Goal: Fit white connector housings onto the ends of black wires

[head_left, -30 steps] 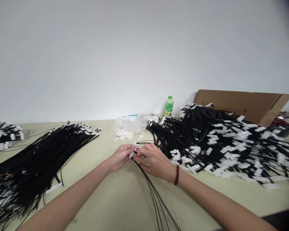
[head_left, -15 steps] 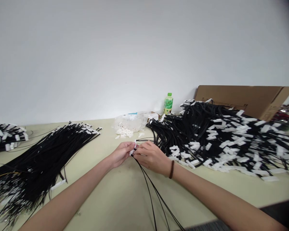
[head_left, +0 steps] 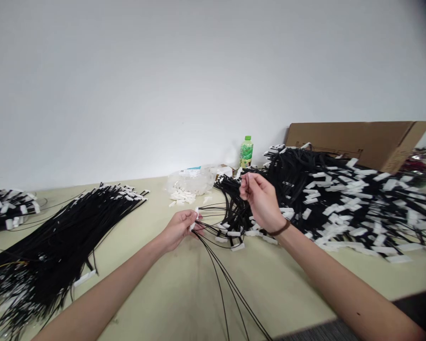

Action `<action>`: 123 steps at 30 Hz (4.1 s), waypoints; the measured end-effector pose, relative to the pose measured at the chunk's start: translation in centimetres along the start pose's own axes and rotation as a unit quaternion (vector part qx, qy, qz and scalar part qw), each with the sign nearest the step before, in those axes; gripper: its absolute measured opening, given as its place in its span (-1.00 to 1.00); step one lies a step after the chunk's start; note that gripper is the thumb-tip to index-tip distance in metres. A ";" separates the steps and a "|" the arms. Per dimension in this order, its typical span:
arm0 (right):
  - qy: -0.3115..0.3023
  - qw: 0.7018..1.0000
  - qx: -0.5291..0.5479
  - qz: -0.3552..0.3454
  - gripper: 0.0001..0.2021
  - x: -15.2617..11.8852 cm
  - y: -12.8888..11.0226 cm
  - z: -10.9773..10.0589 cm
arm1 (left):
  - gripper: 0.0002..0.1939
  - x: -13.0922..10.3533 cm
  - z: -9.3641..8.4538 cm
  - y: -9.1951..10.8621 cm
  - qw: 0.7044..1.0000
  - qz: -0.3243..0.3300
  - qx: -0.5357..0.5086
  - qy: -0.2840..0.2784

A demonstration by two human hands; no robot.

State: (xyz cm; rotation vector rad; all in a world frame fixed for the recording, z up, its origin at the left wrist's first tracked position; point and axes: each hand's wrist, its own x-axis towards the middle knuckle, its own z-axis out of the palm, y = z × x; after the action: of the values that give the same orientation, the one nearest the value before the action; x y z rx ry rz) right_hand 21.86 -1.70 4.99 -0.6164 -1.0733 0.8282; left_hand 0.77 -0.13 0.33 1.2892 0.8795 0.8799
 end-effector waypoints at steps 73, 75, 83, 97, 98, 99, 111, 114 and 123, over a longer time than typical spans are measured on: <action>-0.225 0.818 -0.486 -0.207 -0.86 -3.8 3.2 1.5 | -0.66 0.4 -0.4 -0.3 0.998 0.050 0.005 -0.048; -0.224 0.817 -0.489 -0.208 -0.86 -3.9 3.2 1.4 | -0.66 0.4 -0.4 -0.3 0.997 0.050 0.010 -0.049; -0.238 0.814 -0.472 -0.239 -0.85 -3.8 3.3 1.3 | -0.69 0.2 -0.5 -0.5 0.997 0.061 0.016 -0.050; -0.248 0.818 -0.457 -0.246 -0.88 -3.8 3.7 1.3 | -0.69 0.1 -0.4 -0.4 0.997 0.060 0.025 -0.051; -0.247 0.819 -0.456 -0.247 -0.87 -3.8 3.7 1.3 | -0.68 0.1 -0.4 -0.4 0.997 0.060 0.024 -0.050; -0.246 0.819 -0.455 -0.248 -0.87 -3.8 3.7 1.4 | -0.68 0.1 -0.4 -0.4 0.997 0.060 0.022 -0.050; -0.253 0.806 -0.468 -0.260 -0.86 -3.7 3.9 1.3 | -0.70 0.1 -0.2 -0.4 0.996 0.073 0.021 -0.056; -0.260 0.787 -0.490 -0.270 -0.89 -3.5 3.8 1.1 | -0.70 0.1 -0.2 -0.3 0.997 0.070 0.011 -0.042; -0.213 0.762 -0.546 -0.275 -0.75 -1.8 3.1 -0.4 | -0.67 0.4 -0.3 -0.2 0.996 0.075 -0.034 0.046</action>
State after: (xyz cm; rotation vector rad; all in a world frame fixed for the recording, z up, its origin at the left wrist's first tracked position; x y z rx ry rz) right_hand 20.89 -1.48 1.53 -1.0100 -2.0473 -0.3075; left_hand 0.65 0.35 0.10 1.2754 0.8238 1.0861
